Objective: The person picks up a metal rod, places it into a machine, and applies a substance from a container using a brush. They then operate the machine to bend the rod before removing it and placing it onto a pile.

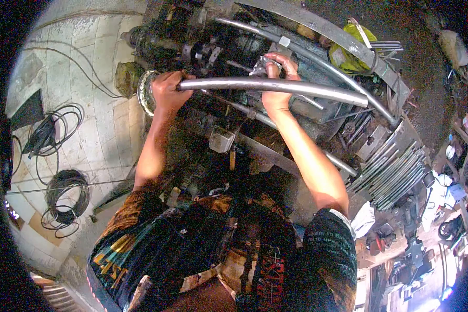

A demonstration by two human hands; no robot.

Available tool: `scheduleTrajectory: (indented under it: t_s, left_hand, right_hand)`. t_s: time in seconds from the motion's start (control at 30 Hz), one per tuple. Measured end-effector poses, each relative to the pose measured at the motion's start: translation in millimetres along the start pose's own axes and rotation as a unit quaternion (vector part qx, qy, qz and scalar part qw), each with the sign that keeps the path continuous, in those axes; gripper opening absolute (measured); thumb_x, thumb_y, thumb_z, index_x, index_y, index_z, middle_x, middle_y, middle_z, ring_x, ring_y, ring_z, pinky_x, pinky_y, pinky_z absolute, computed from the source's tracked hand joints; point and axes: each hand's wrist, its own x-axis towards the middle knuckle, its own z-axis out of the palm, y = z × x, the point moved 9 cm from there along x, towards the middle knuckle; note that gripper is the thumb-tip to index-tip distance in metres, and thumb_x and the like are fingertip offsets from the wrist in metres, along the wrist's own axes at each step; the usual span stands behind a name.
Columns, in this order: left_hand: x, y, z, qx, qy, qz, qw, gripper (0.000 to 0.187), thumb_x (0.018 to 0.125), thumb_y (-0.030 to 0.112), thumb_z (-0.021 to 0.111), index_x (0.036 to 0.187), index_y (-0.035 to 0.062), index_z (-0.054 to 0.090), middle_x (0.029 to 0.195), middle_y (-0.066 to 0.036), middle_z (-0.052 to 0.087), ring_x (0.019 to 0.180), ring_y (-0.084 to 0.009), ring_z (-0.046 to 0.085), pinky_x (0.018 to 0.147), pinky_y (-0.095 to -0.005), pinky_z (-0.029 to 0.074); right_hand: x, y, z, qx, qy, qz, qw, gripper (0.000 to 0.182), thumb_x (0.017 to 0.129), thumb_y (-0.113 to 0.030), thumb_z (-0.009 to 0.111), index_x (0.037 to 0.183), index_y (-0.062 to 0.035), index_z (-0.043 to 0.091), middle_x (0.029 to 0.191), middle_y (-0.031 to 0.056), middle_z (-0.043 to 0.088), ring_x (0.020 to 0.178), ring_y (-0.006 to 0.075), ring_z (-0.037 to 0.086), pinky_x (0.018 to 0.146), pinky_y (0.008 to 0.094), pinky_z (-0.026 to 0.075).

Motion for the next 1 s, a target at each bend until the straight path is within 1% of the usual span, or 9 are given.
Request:
scheduleTrajectory:
  t_s: [0.07, 0.13, 0.2, 0.37, 0.47, 0.57, 0.73, 0.93, 1.0]
  left_hand:
    - [0, -3, 1, 0.018, -0.016, -0.01, 1.0, 0.018, 0.055, 0.011, 0.071, 0.072, 0.015, 0.071, 0.061, -0.004, 0.064, 0.053, -0.0224, 0.061, 0.051, -0.0342, 0.048]
    - [-1, -4, 4, 0.02, -0.032, -0.009, 0.999, 0.023, 0.053, 0.01, 0.072, 0.076, 0.0129, 0.072, 0.07, -0.006, 0.068, 0.059, -0.0246, 0.064, 0.056, -0.0344, 0.051]
    - [0, -3, 3, 0.018, -0.017, 0.006, 1.0, 0.02, 0.054, 0.011, 0.072, 0.074, 0.0141, 0.071, 0.067, -0.005, 0.067, 0.058, -0.024, 0.064, 0.055, -0.0352, 0.051]
    - [7, 8, -5, 0.018, -0.012, 0.017, 1.0, 0.017, 0.055, 0.013, 0.074, 0.072, 0.0147, 0.069, 0.064, -0.003, 0.065, 0.058, -0.0238, 0.064, 0.055, -0.0362, 0.051]
    - [4, 8, -5, 0.03, -0.009, 0.018, 0.999, 0.017, 0.056, 0.013, 0.074, 0.072, 0.0152, 0.07, 0.063, -0.003, 0.065, 0.057, -0.0237, 0.064, 0.055, -0.0366, 0.051]
    - [1, 5, -4, 0.039, -0.016, 0.012, 0.999, 0.017, 0.056, 0.013, 0.074, 0.073, 0.0155, 0.07, 0.063, -0.003, 0.064, 0.057, -0.0237, 0.064, 0.055, -0.0368, 0.051]
    - [-2, 3, -6, 0.024, 0.008, 0.01, 1.0, 0.018, 0.055, 0.013, 0.074, 0.073, 0.015, 0.07, 0.061, -0.004, 0.063, 0.056, -0.0244, 0.063, 0.053, -0.0376, 0.051]
    - [-6, -8, 2, 0.045, -0.02, -0.006, 0.999, 0.021, 0.054, 0.013, 0.076, 0.074, 0.0151, 0.07, 0.061, -0.004, 0.062, 0.056, -0.0251, 0.062, 0.054, -0.0383, 0.05]
    - [-5, -8, 0, 0.017, 0.002, 0.007, 1.0, 0.021, 0.054, 0.014, 0.076, 0.074, 0.015, 0.069, 0.061, -0.004, 0.062, 0.056, -0.025, 0.062, 0.054, -0.0383, 0.05]
  right_hand:
    - [2, -3, 2, 0.0, -0.009, -0.016, 1.0, 0.015, 0.08, -0.001, 0.059, 0.092, -0.0036, 0.068, 0.099, 0.0072, 0.067, 0.102, 0.0214, 0.057, 0.097, 0.0346, 0.04]
    - [2, -7, 3, -0.003, -0.017, -0.03, 0.999, 0.016, 0.08, -0.002, 0.057, 0.091, -0.0036, 0.068, 0.101, 0.0081, 0.066, 0.104, 0.0227, 0.056, 0.098, 0.0355, 0.039]
    - [0, -32, 3, -0.088, 0.005, -0.123, 0.988, 0.022, 0.079, -0.003, 0.054, 0.097, -0.0037, 0.066, 0.107, 0.0101, 0.063, 0.108, 0.0256, 0.054, 0.101, 0.0376, 0.037]
    - [2, -29, 9, -0.064, -0.027, -0.15, 0.986, 0.033, 0.08, -0.002, 0.049, 0.11, -0.0035, 0.063, 0.111, 0.0111, 0.061, 0.111, 0.0261, 0.054, 0.102, 0.0383, 0.037]
    - [3, -15, 15, 0.01, -0.06, -0.05, 0.997, 0.035, 0.081, -0.004, 0.046, 0.111, 0.0017, 0.063, 0.108, 0.0108, 0.065, 0.104, 0.021, 0.06, 0.099, 0.0343, 0.041]
    - [3, -9, 17, 0.047, -0.063, -0.024, 0.997, 0.034, 0.083, -0.006, 0.045, 0.11, 0.0022, 0.063, 0.107, 0.0114, 0.065, 0.104, 0.0212, 0.061, 0.098, 0.0347, 0.042]
    - [4, -12, 20, -0.014, -0.081, -0.043, 0.996, 0.027, 0.086, -0.005, 0.045, 0.105, -0.0014, 0.064, 0.105, 0.0108, 0.066, 0.101, 0.0223, 0.061, 0.096, 0.0367, 0.043]
    - [3, -14, 22, -0.036, -0.085, -0.076, 0.993, 0.028, 0.087, -0.008, 0.044, 0.104, -0.0018, 0.065, 0.103, 0.0106, 0.067, 0.104, 0.0249, 0.058, 0.097, 0.0371, 0.042]
    - [2, -15, 21, -0.053, -0.085, -0.085, 0.991, 0.029, 0.087, -0.009, 0.044, 0.103, -0.0016, 0.067, 0.101, 0.0109, 0.067, 0.104, 0.025, 0.058, 0.098, 0.0373, 0.041]
